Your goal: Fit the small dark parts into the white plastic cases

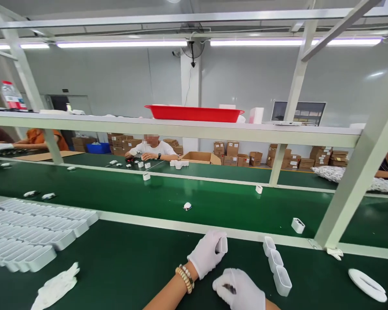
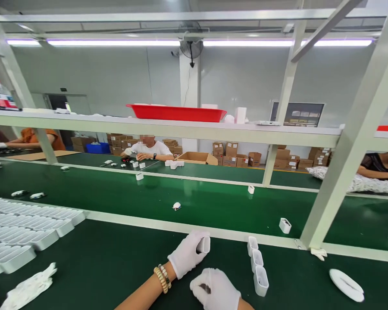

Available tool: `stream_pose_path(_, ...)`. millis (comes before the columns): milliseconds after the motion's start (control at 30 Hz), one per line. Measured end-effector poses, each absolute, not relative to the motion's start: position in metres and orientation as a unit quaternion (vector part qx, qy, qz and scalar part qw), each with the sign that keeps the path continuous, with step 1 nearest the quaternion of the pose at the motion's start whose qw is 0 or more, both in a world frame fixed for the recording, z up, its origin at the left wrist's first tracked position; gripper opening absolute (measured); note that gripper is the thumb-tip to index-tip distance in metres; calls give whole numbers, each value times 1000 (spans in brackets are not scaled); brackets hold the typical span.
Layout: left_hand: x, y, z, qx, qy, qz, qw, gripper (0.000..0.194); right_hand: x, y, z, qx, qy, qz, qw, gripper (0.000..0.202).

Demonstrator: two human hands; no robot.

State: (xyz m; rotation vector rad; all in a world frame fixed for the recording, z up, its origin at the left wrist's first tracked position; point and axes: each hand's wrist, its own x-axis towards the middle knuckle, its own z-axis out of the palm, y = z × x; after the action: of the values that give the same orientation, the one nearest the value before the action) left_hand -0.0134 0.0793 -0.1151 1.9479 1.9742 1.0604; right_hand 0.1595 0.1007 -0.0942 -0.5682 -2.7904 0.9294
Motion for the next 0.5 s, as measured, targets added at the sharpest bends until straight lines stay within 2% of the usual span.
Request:
stream_pose_path(167, -13, 77, -104, 653, 676, 320, 121, 52, 162, 100, -90, -228, -916, 324, 69, 34)
stream_pose_path(300, -14, 80, -98, 656, 666, 334, 121, 53, 165, 108, -87, -293, -853, 427, 67, 42)
stream_pose_path(367, -13, 83, -97, 657, 661, 344, 118, 46, 163, 115, -79, -304, -836, 443, 108, 41)
stream_pose_path(433, -11, 86, -97, 656, 655, 356, 118, 31, 153, 126, -64, -293, -855, 394, 168, 33)
stream_pose_path(500, -10, 89, -99, 651, 652, 369, 126, 31, 134, 138, -47, -286, -875, 324, 219, 31)
